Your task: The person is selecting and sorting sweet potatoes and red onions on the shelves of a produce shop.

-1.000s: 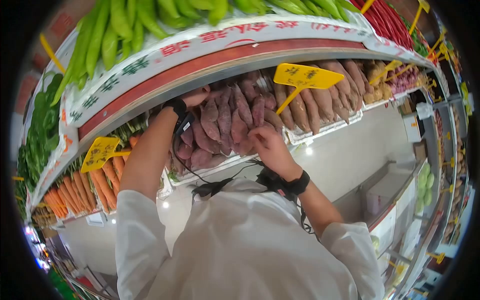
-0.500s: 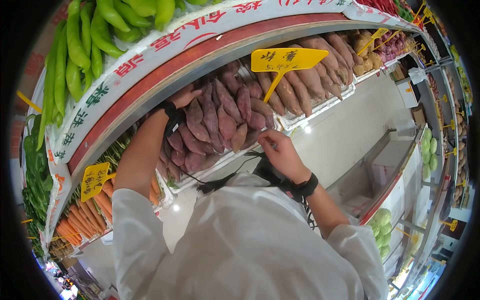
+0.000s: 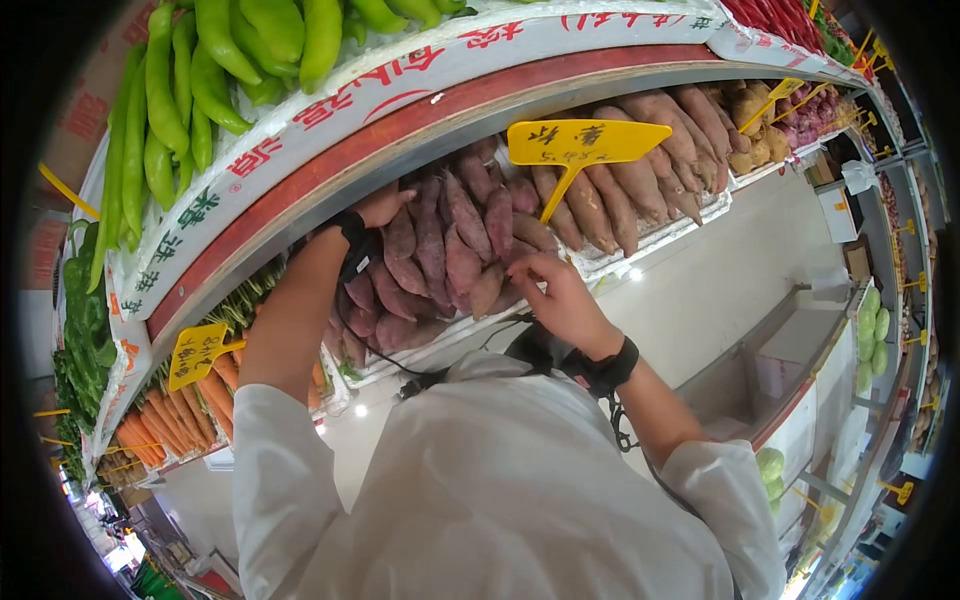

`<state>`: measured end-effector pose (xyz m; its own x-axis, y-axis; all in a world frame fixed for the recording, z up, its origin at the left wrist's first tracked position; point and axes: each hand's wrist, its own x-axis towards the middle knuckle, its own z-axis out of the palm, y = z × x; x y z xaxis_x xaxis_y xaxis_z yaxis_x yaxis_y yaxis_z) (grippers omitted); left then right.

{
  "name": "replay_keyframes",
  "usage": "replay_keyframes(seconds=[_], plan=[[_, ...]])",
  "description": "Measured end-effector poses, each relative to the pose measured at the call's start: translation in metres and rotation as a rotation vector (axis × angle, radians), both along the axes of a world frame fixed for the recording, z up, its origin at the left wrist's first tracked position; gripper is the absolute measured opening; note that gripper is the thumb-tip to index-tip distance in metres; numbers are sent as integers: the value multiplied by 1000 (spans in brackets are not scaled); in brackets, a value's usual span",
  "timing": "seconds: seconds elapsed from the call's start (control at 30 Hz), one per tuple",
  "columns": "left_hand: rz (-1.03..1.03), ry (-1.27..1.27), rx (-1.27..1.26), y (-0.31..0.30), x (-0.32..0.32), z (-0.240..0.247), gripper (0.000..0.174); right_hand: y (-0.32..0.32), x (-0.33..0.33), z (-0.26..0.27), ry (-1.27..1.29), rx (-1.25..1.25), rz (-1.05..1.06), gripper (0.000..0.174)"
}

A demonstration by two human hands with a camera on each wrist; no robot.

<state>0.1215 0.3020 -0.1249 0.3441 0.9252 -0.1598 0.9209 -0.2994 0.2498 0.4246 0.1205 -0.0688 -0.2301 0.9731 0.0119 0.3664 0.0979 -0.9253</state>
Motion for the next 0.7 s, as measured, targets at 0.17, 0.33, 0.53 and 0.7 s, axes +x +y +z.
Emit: replay_keyframes(seconds=[0.17, 0.33, 0.53, 0.7], plan=[[-30, 119, -49, 1, 8, 17, 68, 11, -5, -6, 10, 94, 72, 13], [-10, 125, -139, 10, 15, 18, 67, 16, 5, 2, -16, 125, 141, 13], [12, -125, -13, -8, 5, 30, 63, 20, 9, -6, -15, 96, 138, 13], [259, -501, -438, -6, -29, 54, 47, 16, 14, -2, -54, 38, 152, 13]])
